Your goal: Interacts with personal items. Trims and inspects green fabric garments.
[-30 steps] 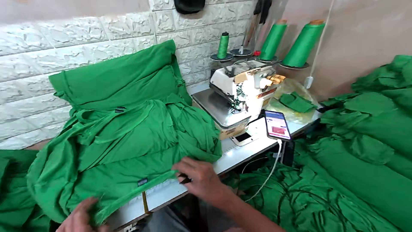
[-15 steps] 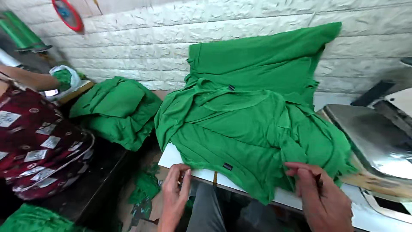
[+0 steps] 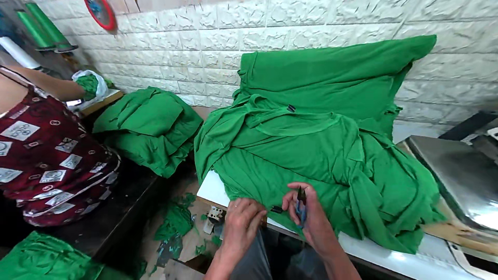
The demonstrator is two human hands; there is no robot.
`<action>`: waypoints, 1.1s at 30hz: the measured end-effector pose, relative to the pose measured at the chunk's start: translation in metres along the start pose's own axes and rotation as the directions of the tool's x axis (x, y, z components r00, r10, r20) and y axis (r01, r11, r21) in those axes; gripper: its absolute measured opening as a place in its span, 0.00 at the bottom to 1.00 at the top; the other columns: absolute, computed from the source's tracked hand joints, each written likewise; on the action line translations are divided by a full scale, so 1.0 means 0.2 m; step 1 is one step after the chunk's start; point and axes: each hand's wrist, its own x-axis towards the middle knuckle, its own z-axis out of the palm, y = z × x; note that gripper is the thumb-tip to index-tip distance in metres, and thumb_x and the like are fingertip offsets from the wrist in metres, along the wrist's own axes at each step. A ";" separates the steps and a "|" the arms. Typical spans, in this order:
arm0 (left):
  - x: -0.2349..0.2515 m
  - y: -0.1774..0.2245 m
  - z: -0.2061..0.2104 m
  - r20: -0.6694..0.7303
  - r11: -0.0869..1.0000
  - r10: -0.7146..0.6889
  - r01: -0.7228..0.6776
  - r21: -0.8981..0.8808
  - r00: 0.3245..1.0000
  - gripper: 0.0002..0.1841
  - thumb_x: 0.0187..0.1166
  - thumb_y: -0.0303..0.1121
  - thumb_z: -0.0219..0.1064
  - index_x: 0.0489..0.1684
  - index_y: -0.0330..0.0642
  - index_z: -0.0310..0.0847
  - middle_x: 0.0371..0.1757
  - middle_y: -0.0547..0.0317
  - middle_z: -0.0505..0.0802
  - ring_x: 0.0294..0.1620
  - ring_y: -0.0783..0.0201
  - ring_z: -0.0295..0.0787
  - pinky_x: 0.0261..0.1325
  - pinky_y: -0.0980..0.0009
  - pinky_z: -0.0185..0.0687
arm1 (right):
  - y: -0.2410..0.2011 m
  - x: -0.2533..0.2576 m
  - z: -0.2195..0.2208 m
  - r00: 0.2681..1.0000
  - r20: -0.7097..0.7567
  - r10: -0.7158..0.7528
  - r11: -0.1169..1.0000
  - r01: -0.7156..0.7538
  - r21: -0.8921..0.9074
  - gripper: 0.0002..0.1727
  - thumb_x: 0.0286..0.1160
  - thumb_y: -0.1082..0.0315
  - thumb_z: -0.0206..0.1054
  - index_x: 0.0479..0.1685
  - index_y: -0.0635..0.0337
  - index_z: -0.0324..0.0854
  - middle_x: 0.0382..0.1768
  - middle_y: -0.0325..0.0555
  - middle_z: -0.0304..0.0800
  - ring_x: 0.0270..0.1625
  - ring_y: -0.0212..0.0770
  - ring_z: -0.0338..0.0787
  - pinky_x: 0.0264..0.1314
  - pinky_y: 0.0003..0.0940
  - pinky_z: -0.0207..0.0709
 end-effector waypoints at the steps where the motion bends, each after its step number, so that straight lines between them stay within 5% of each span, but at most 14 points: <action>1: -0.03 0.01 0.00 -0.034 1.000 0.016 -0.015 0.027 0.999 0.09 0.81 0.38 0.68 0.38 0.46 0.93 0.42 0.60 0.94 0.48 0.64 0.89 0.60 0.63 0.78 | 0.00 -0.01 0.00 1.000 0.011 -0.013 1.000 0.013 -0.011 0.34 0.84 0.31 0.42 0.64 0.53 0.65 0.34 0.28 0.86 0.19 0.19 0.73 0.19 0.14 0.67; 4: -0.11 0.04 0.04 -0.165 0.990 0.052 -0.030 0.138 0.985 0.08 0.81 0.39 0.68 0.37 0.48 0.91 0.41 0.60 0.93 0.48 0.63 0.87 0.60 0.64 0.73 | -0.02 -0.05 0.04 0.995 0.037 -0.089 0.960 0.096 -0.262 0.21 0.93 0.47 0.45 0.59 0.57 0.66 0.33 0.25 0.83 0.24 0.16 0.72 0.25 0.12 0.67; 6: -0.15 0.04 0.06 -0.210 0.987 0.044 -0.010 0.159 0.977 0.08 0.82 0.39 0.67 0.38 0.48 0.90 0.41 0.60 0.93 0.48 0.64 0.87 0.61 0.65 0.73 | -0.02 -0.09 0.04 0.988 0.059 -0.140 0.893 0.152 -0.423 0.19 0.91 0.53 0.53 0.61 0.61 0.70 0.33 0.31 0.83 0.29 0.20 0.79 0.31 0.17 0.75; 12: -0.18 0.05 0.07 -0.220 0.995 -0.044 0.062 0.072 0.974 0.06 0.76 0.36 0.67 0.35 0.48 0.89 0.39 0.62 0.93 0.46 0.66 0.86 0.60 0.64 0.71 | 0.01 -0.18 0.02 0.924 0.130 -0.359 0.567 0.326 -0.757 0.18 0.81 0.51 0.66 0.51 0.57 0.86 0.35 0.43 0.89 0.34 0.31 0.87 0.36 0.23 0.82; 16: -0.17 0.06 0.08 -0.227 0.996 -0.069 0.079 0.033 0.971 0.05 0.76 0.37 0.67 0.34 0.49 0.87 0.37 0.64 0.92 0.46 0.68 0.85 0.60 0.65 0.69 | 0.04 -0.18 0.03 0.819 0.259 -0.512 0.325 0.464 -0.824 0.12 0.79 0.57 0.68 0.42 0.53 0.94 0.34 0.45 0.91 0.38 0.40 0.90 0.36 0.28 0.83; 19: -0.16 0.07 0.08 -0.236 0.997 -0.068 0.075 0.022 0.969 0.05 0.76 0.36 0.68 0.34 0.49 0.87 0.37 0.65 0.92 0.46 0.68 0.85 0.60 0.66 0.69 | 0.03 -0.17 0.05 0.811 0.288 -0.509 0.261 0.464 -0.846 0.11 0.79 0.59 0.67 0.41 0.51 0.95 0.34 0.43 0.91 0.36 0.40 0.89 0.33 0.29 0.81; 27: -0.15 0.06 0.07 -0.206 1.000 -0.018 0.014 -0.021 0.978 0.05 0.75 0.35 0.68 0.32 0.48 0.88 0.36 0.63 0.92 0.46 0.65 0.86 0.60 0.66 0.73 | 0.05 -0.14 0.09 0.846 0.236 -0.479 0.294 0.408 -0.865 0.13 0.78 0.60 0.66 0.40 0.55 0.95 0.35 0.44 0.93 0.37 0.42 0.92 0.35 0.31 0.84; 30: -0.15 0.04 0.01 -0.212 0.992 0.053 -0.076 -0.103 0.976 0.13 0.83 0.40 0.59 0.33 0.46 0.85 0.36 0.61 0.91 0.46 0.65 0.85 0.59 0.69 0.76 | 0.02 -0.12 0.08 0.925 0.025 -0.379 0.479 0.220 -0.850 0.18 0.75 0.54 0.68 0.47 0.61 0.90 0.37 0.47 0.91 0.35 0.39 0.90 0.34 0.32 0.84; 33: -0.08 0.03 -0.06 -0.271 0.976 -0.021 -0.039 -0.215 0.962 0.18 0.92 0.42 0.52 0.39 0.38 0.79 0.38 0.56 0.87 0.43 0.72 0.86 0.51 0.76 0.84 | -0.04 -0.09 0.10 0.947 -0.103 -0.303 0.690 0.144 -0.709 0.25 0.73 0.48 0.72 0.56 0.62 0.84 0.35 0.42 0.88 0.33 0.28 0.85 0.36 0.23 0.80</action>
